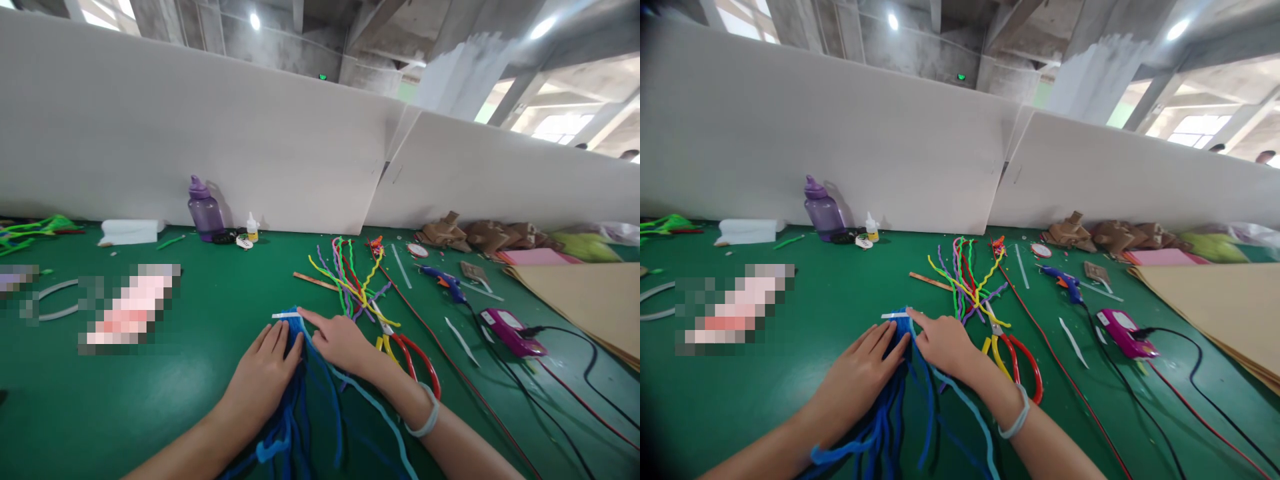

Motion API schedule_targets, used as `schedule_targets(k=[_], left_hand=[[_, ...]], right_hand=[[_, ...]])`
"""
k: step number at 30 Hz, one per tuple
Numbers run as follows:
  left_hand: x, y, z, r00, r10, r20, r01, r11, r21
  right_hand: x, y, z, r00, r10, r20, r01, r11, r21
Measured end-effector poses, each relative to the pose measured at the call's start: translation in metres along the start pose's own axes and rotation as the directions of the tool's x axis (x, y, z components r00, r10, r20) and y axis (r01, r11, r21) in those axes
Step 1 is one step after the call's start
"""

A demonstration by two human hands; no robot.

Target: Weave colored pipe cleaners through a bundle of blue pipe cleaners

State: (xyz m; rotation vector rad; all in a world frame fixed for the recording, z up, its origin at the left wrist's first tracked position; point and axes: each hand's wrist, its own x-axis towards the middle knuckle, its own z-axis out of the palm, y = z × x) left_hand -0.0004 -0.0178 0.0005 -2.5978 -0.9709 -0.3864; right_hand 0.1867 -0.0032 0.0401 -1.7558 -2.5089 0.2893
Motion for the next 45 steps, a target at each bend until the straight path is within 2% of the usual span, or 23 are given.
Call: schedule_targets(k=[7,17,29,37,45], left_hand=[[-0.001,0.0,0.0,0.999,-0.038,0.036,0.039,0.998,-0.05],[0.0,0.0,-0.004,0.999,0.008,0.031,-0.009,0.999,0.04],[0.001,0.0,-0.005,0.997,-0.024,0.069,0.023,1.0,0.014],[0.007,0.001,-0.011,0.998,0.047,0.035,-0.045,0.998,-0.047],[0.006,0.001,-0.01,0.998,0.03,0.061,-0.024,0.996,-0.09]], right_hand=[[0.001,0.001,0.0,1.0,0.013,0.012,-0.014,1.0,0.028],[0.001,0.003,0.002,1.0,-0.015,-0.007,0.016,0.989,0.145],[0.0,0.003,0.007,1.0,-0.012,-0.018,0.014,0.99,0.143],[-0.001,0.002,0.005,1.0,-0.011,-0.023,0.014,0.99,0.139],[-0.001,0.001,0.003,1.0,-0.001,0.006,0.0,0.993,0.116]])
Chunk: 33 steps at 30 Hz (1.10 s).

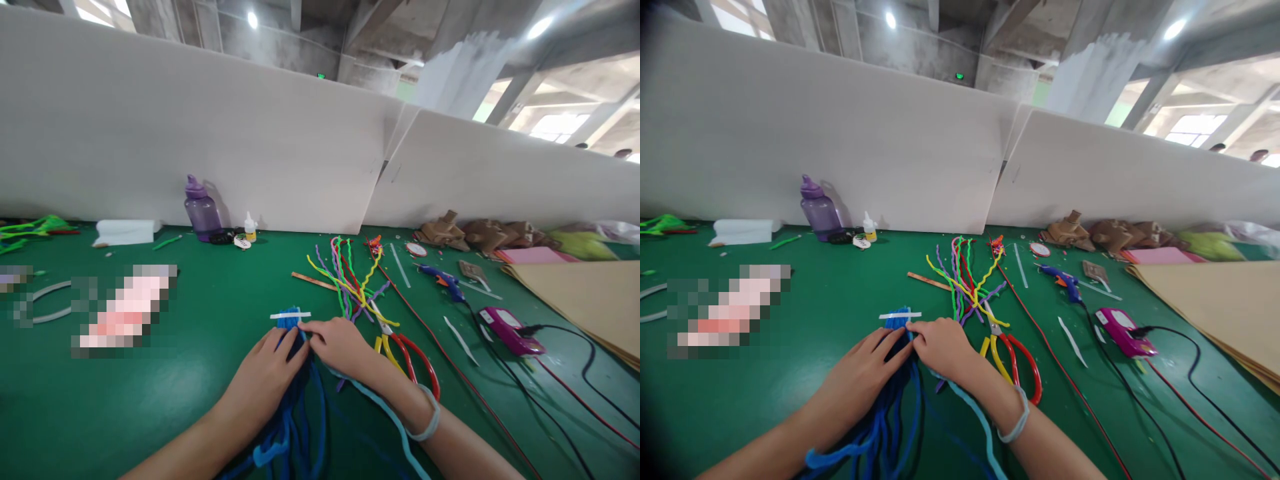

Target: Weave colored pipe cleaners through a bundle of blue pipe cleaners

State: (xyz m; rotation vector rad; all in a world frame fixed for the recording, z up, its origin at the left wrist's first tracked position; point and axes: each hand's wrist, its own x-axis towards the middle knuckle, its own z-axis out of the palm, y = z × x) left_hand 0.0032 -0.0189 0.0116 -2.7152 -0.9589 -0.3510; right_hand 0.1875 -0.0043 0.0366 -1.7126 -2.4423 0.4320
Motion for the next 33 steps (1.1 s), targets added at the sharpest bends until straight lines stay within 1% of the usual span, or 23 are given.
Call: schedule_targets(k=[6,9,12,17,21,25,33], left_hand=[[-0.004,-0.006,0.013,0.998,-0.065,-0.023,0.064,0.996,-0.054],[-0.006,-0.008,0.02,0.996,-0.091,-0.016,0.09,0.993,-0.079],[-0.007,-0.008,0.023,0.994,-0.108,-0.006,0.107,0.99,-0.087],[-0.006,-0.009,0.019,0.993,-0.115,0.004,0.115,0.989,-0.092],[-0.004,-0.008,0.015,0.994,-0.113,-0.003,0.112,0.992,-0.055],[-0.002,-0.007,0.013,0.993,-0.12,-0.018,0.119,0.992,-0.05],[0.001,-0.006,0.006,0.989,-0.145,-0.006,0.145,0.989,-0.027]], right_hand=[[0.003,-0.002,-0.001,1.0,0.014,-0.018,-0.015,0.995,-0.099],[0.003,-0.004,-0.001,1.0,0.02,0.004,-0.019,0.987,-0.162],[0.004,-0.007,-0.001,0.999,0.034,-0.005,-0.035,0.981,-0.191],[0.004,-0.01,-0.002,0.999,0.042,-0.012,-0.044,0.98,-0.193],[0.005,-0.01,-0.003,0.999,0.044,-0.025,-0.048,0.98,-0.192],[0.006,-0.011,-0.004,0.998,0.055,-0.013,-0.056,0.98,-0.189],[0.006,-0.012,-0.004,0.999,0.054,-0.004,-0.053,0.98,-0.189]])
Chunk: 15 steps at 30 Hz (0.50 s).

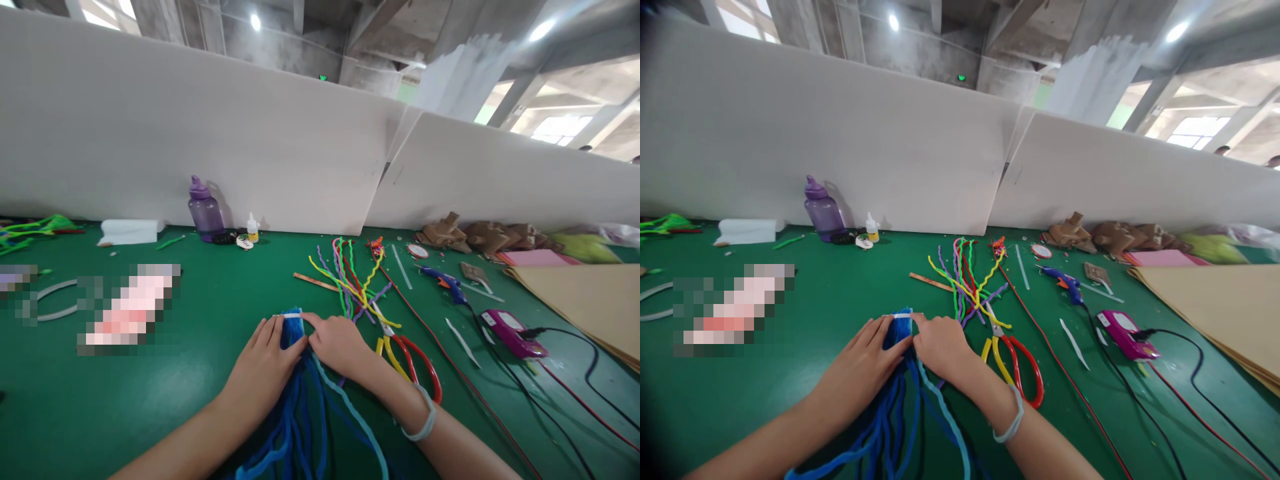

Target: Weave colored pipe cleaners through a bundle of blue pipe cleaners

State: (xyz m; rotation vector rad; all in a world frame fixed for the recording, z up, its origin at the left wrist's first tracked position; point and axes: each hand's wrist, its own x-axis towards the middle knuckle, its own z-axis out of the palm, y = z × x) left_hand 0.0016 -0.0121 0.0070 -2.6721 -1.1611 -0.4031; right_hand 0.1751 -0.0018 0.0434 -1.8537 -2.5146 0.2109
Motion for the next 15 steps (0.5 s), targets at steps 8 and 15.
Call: schedule_targets(k=[8,15], left_hand=[[-0.0015,-0.0029,0.0047,1.0,-0.017,-0.008,0.016,0.998,-0.062],[-0.0003,-0.0041,0.0011,0.999,0.008,0.046,-0.008,1.0,-0.004]], right_hand=[[-0.0003,-0.0017,-0.0015,0.999,0.008,0.032,-0.007,1.0,-0.018],[-0.0002,-0.0014,0.0005,1.0,0.001,0.023,0.0,0.999,-0.037]])
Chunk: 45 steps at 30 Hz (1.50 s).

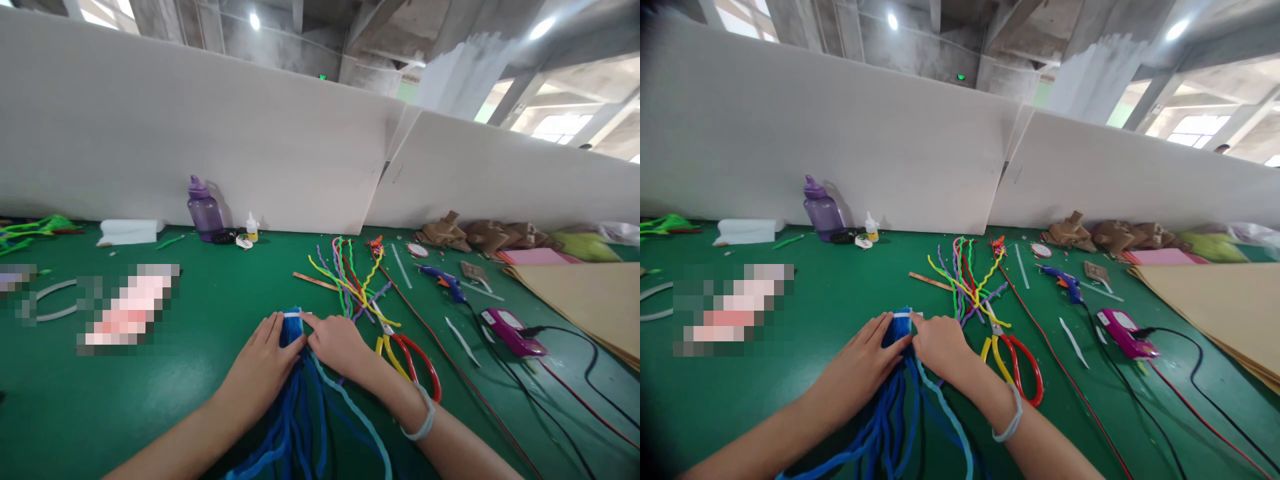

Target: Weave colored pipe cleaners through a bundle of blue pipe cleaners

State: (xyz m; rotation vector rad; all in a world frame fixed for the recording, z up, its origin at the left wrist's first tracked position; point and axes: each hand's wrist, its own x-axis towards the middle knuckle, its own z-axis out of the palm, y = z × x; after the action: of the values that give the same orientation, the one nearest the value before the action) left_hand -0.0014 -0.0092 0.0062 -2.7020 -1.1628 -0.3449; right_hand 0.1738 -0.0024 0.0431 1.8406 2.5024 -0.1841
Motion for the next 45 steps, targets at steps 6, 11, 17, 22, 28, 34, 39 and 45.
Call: schedule_targets(k=[6,11,17,22,28,34,39,45], left_hand=[[-0.003,-0.002,0.008,0.999,0.027,-0.032,-0.027,1.0,0.001],[-0.004,-0.002,0.009,0.998,0.01,-0.068,-0.014,0.998,-0.058],[-0.004,-0.003,0.009,0.999,0.019,-0.05,-0.023,0.997,-0.078],[-0.004,-0.004,0.01,0.999,0.035,-0.028,-0.037,0.995,-0.088],[-0.003,-0.004,0.01,0.999,0.052,-0.01,-0.053,0.995,-0.084],[-0.001,-0.003,0.007,0.999,0.041,-0.02,-0.042,0.996,-0.083],[0.001,-0.001,0.002,0.999,0.042,-0.015,-0.043,0.998,-0.05],[0.002,0.0,-0.002,1.0,0.023,0.005,-0.023,1.0,0.007]], right_hand=[[0.0,0.002,0.001,1.0,-0.01,-0.002,0.01,1.0,0.006],[-0.002,0.003,-0.001,1.0,-0.011,-0.01,0.011,1.0,0.011],[-0.002,0.004,-0.003,1.0,-0.001,-0.001,0.001,1.0,0.029],[0.0,0.005,-0.003,1.0,-0.023,0.021,0.023,0.999,0.039],[0.002,0.005,-0.004,0.999,-0.039,0.013,0.039,0.999,0.019],[0.002,0.002,-0.006,0.999,-0.018,0.036,0.018,1.0,0.0],[0.001,0.002,-0.006,1.0,-0.02,0.021,0.02,1.0,0.001],[0.0,0.003,-0.003,1.0,-0.024,-0.01,0.024,1.0,0.005]])
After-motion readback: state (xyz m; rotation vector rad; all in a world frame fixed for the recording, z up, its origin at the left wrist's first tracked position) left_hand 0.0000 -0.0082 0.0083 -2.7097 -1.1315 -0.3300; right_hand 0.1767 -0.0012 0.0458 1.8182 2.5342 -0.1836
